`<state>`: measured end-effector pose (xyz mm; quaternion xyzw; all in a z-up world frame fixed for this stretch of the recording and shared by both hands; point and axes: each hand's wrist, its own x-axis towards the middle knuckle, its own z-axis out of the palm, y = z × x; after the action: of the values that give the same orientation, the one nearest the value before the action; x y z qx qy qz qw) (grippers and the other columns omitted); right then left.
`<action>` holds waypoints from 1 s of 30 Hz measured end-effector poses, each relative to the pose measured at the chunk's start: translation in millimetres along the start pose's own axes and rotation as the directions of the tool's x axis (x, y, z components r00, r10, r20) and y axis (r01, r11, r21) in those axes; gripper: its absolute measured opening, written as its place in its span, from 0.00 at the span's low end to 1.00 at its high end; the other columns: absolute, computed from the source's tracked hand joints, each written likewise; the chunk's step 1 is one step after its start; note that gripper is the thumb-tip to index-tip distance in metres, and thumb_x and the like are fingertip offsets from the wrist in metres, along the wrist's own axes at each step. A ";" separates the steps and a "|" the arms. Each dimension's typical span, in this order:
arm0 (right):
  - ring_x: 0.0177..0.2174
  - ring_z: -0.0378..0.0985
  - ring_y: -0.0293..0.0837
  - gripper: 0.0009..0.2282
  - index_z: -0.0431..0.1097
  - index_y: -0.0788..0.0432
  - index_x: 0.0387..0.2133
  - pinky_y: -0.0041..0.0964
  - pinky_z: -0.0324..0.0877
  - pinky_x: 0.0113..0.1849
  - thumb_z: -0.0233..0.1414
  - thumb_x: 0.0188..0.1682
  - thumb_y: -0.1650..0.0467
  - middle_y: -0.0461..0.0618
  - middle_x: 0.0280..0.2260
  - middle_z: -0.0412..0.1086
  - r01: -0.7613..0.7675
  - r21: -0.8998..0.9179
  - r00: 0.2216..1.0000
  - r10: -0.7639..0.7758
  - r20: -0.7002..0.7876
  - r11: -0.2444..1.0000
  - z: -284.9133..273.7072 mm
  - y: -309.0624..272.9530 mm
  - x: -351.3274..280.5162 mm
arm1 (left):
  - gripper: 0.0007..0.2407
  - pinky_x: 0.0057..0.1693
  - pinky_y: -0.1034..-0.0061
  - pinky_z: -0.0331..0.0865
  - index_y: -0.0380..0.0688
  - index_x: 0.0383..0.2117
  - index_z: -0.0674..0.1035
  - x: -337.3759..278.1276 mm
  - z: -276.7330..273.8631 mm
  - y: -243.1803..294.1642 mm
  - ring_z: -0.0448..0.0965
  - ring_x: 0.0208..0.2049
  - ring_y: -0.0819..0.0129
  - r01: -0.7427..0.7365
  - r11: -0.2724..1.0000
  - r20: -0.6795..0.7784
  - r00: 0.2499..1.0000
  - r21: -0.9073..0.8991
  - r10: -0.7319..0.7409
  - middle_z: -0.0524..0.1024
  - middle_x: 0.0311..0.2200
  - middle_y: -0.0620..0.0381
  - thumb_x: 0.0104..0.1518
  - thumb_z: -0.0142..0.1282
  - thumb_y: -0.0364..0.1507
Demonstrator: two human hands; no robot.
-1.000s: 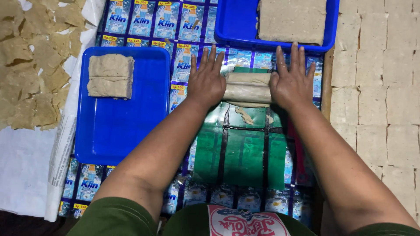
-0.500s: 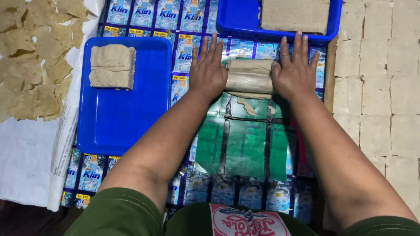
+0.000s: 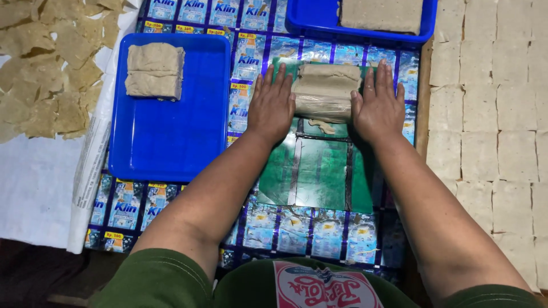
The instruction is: Slicing blocks of food and arranging the pieces on a tray and a mat.
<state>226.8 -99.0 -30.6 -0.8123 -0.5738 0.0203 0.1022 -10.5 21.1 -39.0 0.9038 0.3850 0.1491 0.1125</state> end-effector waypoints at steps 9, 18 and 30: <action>0.69 0.46 0.58 0.28 0.53 0.68 0.68 0.60 0.45 0.63 0.41 0.60 0.60 0.64 0.72 0.45 0.051 0.001 0.998 -0.051 -0.042 0.999 -1.2 -5.4 -36.9 | 0.21 0.75 0.56 0.38 0.40 0.65 0.67 -41.4 6.6 2.4 0.51 0.72 0.56 -0.052 0.997 -0.048 0.997 0.052 0.054 0.56 0.71 0.49 0.69 0.42 0.36; 0.67 0.54 0.61 0.32 0.50 0.70 0.69 0.58 0.47 0.64 0.51 0.57 0.63 0.66 0.69 0.52 0.122 -0.039 0.980 -0.127 -0.155 0.992 4.1 -8.6 -90.1 | 0.25 0.75 0.59 0.40 0.40 0.70 0.58 -93.9 -11.7 22.6 0.52 0.72 0.54 -0.051 0.993 0.017 0.999 0.107 0.050 0.54 0.71 0.47 0.66 0.42 0.32; 0.67 0.51 0.58 0.33 0.51 0.69 0.67 0.61 0.41 0.64 0.46 0.57 0.56 0.66 0.68 0.51 0.058 -0.004 0.998 -0.058 -0.022 0.998 1.5 -9.3 -43.8 | 0.25 0.75 0.57 0.43 0.35 0.68 0.61 -56.3 3.9 19.6 0.53 0.71 0.50 0.028 0.999 -0.053 0.998 -0.023 -0.029 0.60 0.68 0.42 0.68 0.45 0.37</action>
<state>203.0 -136.9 -34.0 -0.7958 -0.5958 0.0073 0.1079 -33.2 -33.6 -46.7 0.8926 0.3991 0.1757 0.1146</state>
